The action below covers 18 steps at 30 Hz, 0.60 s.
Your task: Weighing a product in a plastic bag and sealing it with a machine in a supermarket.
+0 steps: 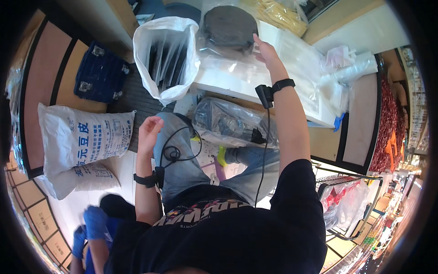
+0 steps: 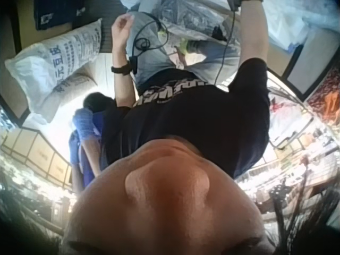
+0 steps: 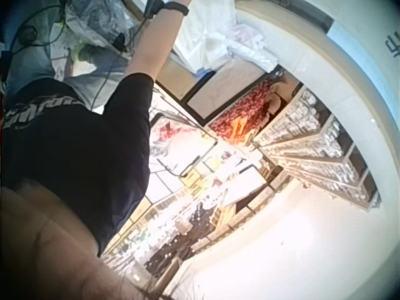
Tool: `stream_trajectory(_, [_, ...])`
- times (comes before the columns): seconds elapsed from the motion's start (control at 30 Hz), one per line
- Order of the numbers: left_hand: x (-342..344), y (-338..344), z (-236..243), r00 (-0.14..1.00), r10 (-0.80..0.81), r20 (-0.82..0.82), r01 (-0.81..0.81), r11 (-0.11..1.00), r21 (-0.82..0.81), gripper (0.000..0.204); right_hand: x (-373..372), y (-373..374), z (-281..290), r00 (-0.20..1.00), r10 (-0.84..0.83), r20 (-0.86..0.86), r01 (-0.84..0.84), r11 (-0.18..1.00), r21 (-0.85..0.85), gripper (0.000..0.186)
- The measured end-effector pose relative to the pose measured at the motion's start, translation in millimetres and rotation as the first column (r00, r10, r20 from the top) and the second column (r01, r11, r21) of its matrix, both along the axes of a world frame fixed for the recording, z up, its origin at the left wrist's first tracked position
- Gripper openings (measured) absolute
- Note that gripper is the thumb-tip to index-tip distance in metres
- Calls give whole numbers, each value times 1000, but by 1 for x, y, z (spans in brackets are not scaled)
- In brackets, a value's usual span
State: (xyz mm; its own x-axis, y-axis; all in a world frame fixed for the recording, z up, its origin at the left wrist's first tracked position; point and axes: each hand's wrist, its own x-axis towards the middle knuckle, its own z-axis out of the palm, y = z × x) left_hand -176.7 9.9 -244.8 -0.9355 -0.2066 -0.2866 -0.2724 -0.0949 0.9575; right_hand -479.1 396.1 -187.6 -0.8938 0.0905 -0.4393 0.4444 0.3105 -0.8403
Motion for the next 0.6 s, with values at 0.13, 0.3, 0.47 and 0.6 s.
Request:
stream_trajectory(0.13, [6, -1, -3, 1000, 18, 1, -18, 999, 27, 15, 11, -9, 4, 998, 58, 16, -56, 992, -112, 99])
stream_trajectory(0.3, [3, 7, -6, 1000, 7, -15, -7, 1000, 19, 16, 21, 34, -10, 995, -100, -12, 95, 968, -231, 97])
stream_trajectory(0.47, [8, 13, -8, 1000, -17, 1, 17, 999, -51, 20, 52, 49, -20, 987, -141, -77, 119, 963, -243, 99])
stream_trajectory(0.6, [13, 34, 3, 991, -118, -63, 110, 987, -120, 17, 72, 70, -22, 957, -253, -141, 206, 938, -280, 84])
